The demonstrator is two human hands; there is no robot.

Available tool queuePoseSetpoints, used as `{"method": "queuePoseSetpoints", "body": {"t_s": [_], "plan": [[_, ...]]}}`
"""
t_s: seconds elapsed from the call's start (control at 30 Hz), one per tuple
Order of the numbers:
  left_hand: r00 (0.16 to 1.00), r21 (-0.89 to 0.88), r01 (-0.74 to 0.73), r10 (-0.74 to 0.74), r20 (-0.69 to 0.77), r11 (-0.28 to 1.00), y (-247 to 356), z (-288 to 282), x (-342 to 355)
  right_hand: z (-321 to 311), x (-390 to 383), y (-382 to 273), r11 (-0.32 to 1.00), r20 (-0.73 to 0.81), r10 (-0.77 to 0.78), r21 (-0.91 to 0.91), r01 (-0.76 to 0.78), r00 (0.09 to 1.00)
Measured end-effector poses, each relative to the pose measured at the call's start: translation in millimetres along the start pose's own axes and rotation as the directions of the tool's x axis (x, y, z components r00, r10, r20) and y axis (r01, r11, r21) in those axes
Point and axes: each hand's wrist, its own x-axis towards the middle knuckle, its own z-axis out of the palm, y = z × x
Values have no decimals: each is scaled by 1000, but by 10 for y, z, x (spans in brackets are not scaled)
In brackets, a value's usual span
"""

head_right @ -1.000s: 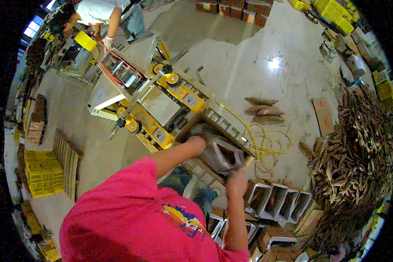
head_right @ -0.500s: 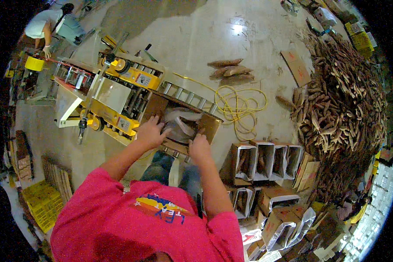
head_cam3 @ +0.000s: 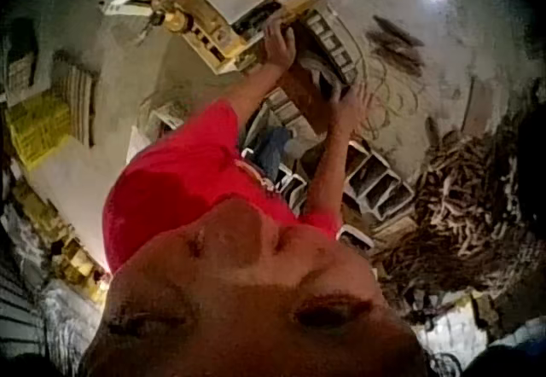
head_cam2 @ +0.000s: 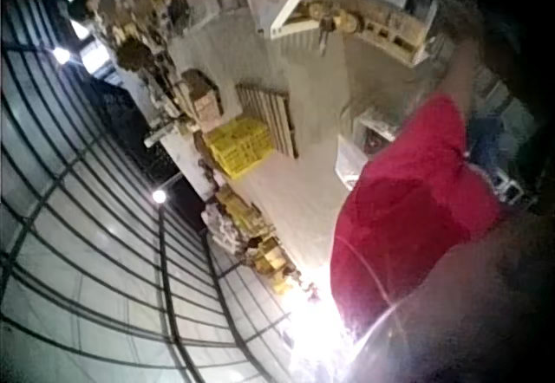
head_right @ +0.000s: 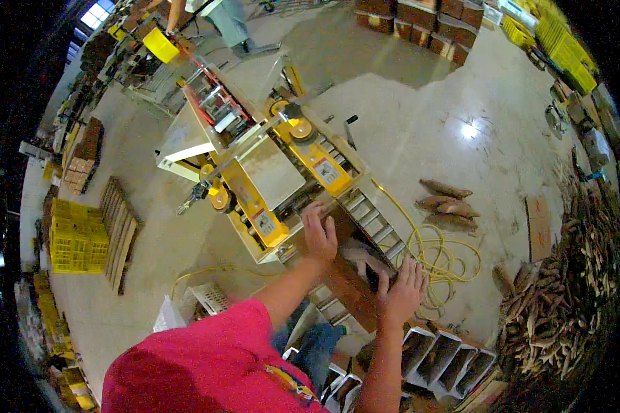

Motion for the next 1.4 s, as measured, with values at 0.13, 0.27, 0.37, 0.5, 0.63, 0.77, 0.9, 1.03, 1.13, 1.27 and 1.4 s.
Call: {"method": "queuePoseSetpoints", "body": {"t_s": [0.13,0.27,0.37,0.5,0.63,0.77,0.9,1.03,1.13,1.27,1.4], "plan": [[999,-32,-19,18,-35,999,69,-93,-3,34,-299,-180,999,123,29,-18,-27,992],[937,208,-171,93,337,963,224,-171,-70,263,-839,-318,997,125,-51,-55,59,991],[862,364,-205,-8,506,909,227,-200,-35,261,-732,-253,995,137,-83,-46,90,987],[790,397,-304,-4,613,866,8,-314,-172,96,-765,-187,995,213,-90,53,80,973],[742,388,-300,-43,669,872,165,-392,-60,362,-650,272,947,-81,300,149,-286,951],[708,361,-280,-63,703,890,158,-307,-132,531,-600,258,641,41,669,474,-604,742],[718,370,-273,-68,693,888,84,-304,-135,526,-542,236,556,108,693,551,-623,713],[736,411,-246,-106,669,878,25,-451,-318,691,-567,484,458,287,696,528,-715,658],[735,386,-243,-92,672,890,125,-502,-190,666,-525,442,470,236,747,474,-745,622],[752,384,-267,-58,657,884,66,-465,-231,698,-522,408,464,189,716,591,-660,672],[745,396,-315,-34,667,862,37,-431,-212,708,-496,329,458,142,739,611,-645,659]]}}
